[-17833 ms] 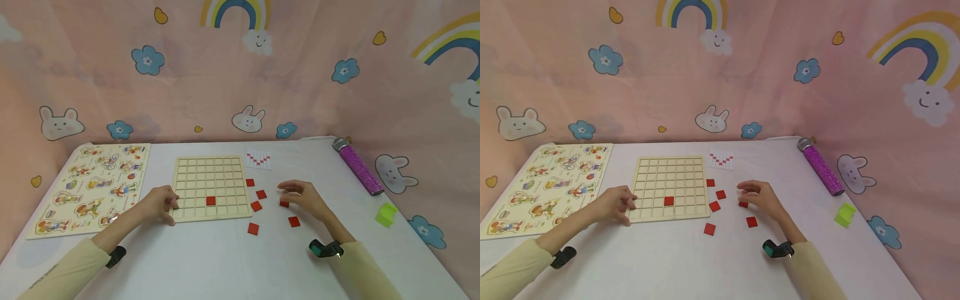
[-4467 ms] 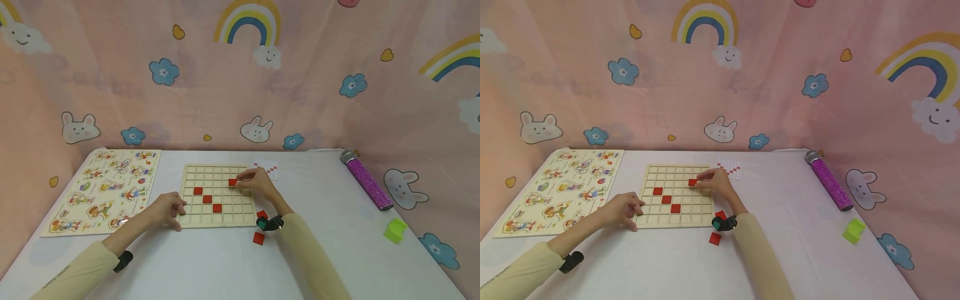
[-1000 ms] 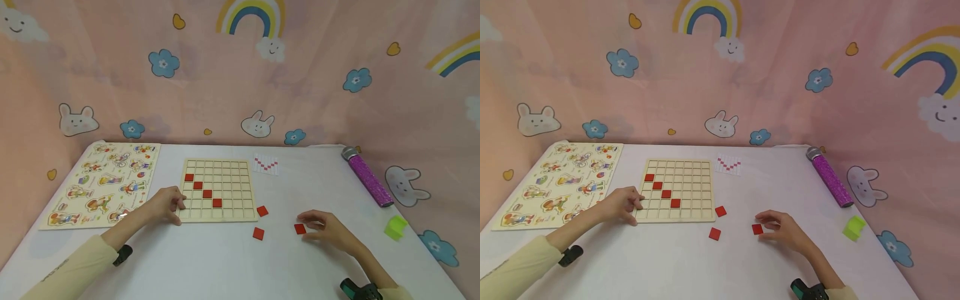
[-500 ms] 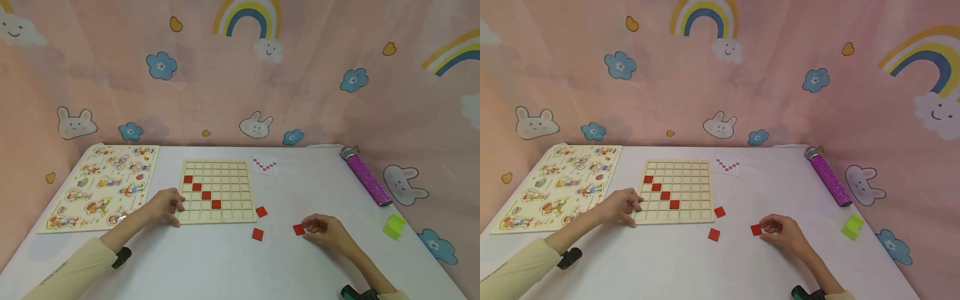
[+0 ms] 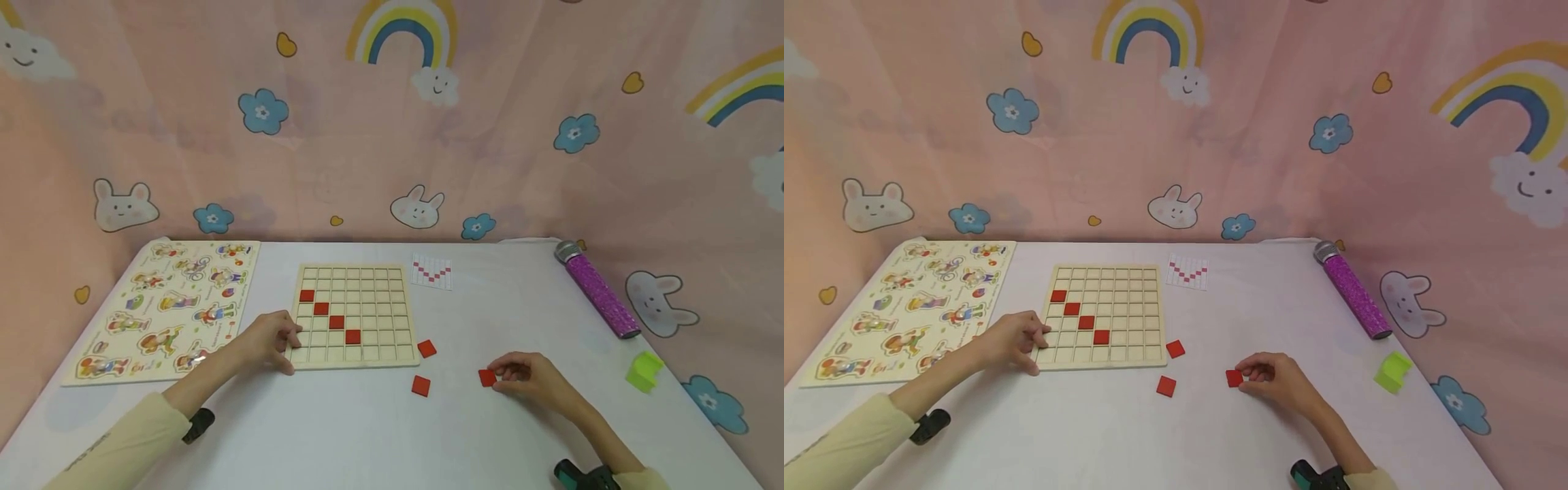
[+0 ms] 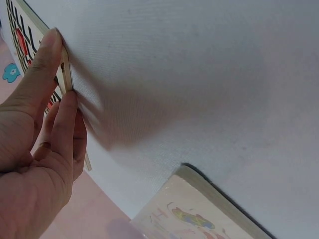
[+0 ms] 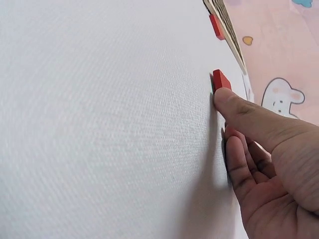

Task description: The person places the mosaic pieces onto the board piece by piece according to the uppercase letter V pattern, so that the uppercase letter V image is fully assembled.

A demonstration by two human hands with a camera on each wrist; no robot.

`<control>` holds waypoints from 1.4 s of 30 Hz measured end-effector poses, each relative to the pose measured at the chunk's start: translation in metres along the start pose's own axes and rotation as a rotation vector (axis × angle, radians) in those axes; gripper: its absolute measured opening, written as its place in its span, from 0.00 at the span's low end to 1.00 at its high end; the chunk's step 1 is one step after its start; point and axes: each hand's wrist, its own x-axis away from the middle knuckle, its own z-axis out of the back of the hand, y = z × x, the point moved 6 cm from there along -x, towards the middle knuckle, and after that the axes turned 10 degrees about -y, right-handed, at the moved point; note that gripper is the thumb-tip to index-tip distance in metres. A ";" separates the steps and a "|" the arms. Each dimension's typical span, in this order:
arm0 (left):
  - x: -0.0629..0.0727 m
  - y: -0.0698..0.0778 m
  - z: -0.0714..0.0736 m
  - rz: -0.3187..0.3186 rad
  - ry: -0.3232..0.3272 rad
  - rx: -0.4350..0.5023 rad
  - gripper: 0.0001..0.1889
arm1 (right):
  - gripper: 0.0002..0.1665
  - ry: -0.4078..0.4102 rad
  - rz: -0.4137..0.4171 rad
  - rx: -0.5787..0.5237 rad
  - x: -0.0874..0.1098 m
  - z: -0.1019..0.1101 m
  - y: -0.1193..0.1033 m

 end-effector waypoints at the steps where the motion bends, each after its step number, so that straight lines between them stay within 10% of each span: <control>1: 0.000 0.000 0.000 -0.001 0.000 -0.002 0.16 | 0.17 0.016 0.001 0.005 0.000 0.000 -0.001; 13: 0.003 -0.003 0.000 0.002 0.007 0.018 0.17 | 0.22 0.233 -0.193 -0.166 -0.011 0.003 -0.007; 21: 0.003 -0.004 -0.001 -0.022 0.006 0.014 0.16 | 0.25 0.228 -0.331 -0.259 -0.032 0.002 -0.011; 33: 0.001 -0.008 0.000 -0.136 0.031 0.015 0.17 | 0.25 0.197 -0.316 -0.367 -0.071 -0.008 -0.020; 42: 0.001 0.000 0.000 -0.017 0.011 0.031 0.17 | 0.23 0.199 -0.288 -0.392 -0.098 -0.021 -0.030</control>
